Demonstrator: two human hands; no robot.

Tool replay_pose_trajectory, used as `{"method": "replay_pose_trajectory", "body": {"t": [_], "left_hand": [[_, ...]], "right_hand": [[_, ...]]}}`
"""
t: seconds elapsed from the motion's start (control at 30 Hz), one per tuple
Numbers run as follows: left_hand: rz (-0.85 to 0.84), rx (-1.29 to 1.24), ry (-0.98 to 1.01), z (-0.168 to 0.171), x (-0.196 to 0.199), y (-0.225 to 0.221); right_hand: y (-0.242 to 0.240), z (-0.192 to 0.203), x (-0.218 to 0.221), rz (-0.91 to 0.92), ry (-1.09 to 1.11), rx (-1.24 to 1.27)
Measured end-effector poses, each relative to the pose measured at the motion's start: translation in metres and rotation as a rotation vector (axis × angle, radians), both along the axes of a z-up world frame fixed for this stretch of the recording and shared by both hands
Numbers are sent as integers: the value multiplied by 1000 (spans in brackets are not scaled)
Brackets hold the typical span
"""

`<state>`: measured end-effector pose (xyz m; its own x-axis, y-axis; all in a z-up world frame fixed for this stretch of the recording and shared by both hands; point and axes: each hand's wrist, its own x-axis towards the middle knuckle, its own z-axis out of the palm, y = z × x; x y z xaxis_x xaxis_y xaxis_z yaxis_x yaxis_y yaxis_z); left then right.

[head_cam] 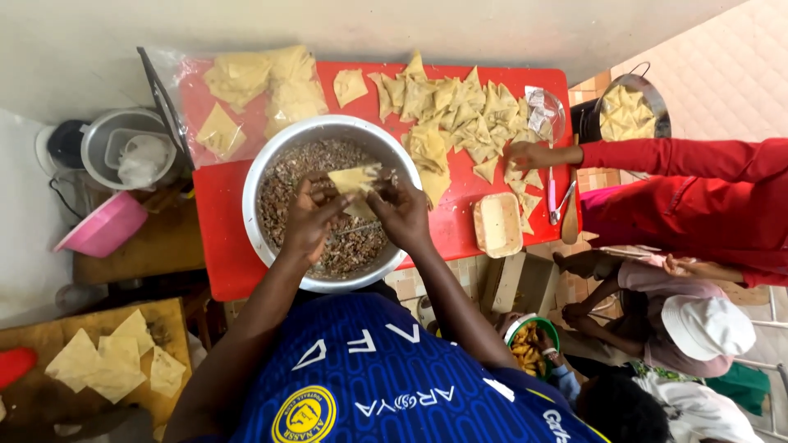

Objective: Filling and folding dough wrappers to create triangular samosas at a food preparation table

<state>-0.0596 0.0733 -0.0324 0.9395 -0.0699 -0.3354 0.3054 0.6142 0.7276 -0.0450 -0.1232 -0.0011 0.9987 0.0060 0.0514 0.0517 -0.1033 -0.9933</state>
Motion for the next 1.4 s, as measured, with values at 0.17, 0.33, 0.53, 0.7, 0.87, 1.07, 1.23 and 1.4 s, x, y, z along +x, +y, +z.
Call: {"method": "replay_pose_trajectory", "body": {"t": [0.17,0.33,0.53,0.7,0.87,1.07,1.23,1.4], "left_hand": [[25,343,-62,-5,-11,2],[87,897,-403,40,-12,6],[-276,451,-573,14,-10,18],[-304,397,-477,21,-11,44],[-228,550,-498,8,-14,63],[-265,464,-459,43,-12,86],[-266,346,-502,55,-15,91],[-244,281,-439,41,-13,94]], "right_hand": [[4,17,5,-71,-192,-48],[10,38,6,55,-282,-200],[19,59,16,15,-354,-399],[33,50,41,113,-171,-21],[2,-124,28,610,54,-1148],[7,-144,7,957,75,-1426],[14,-142,3,873,224,-1241],[-28,-183,-4,1101,479,-784]]}}
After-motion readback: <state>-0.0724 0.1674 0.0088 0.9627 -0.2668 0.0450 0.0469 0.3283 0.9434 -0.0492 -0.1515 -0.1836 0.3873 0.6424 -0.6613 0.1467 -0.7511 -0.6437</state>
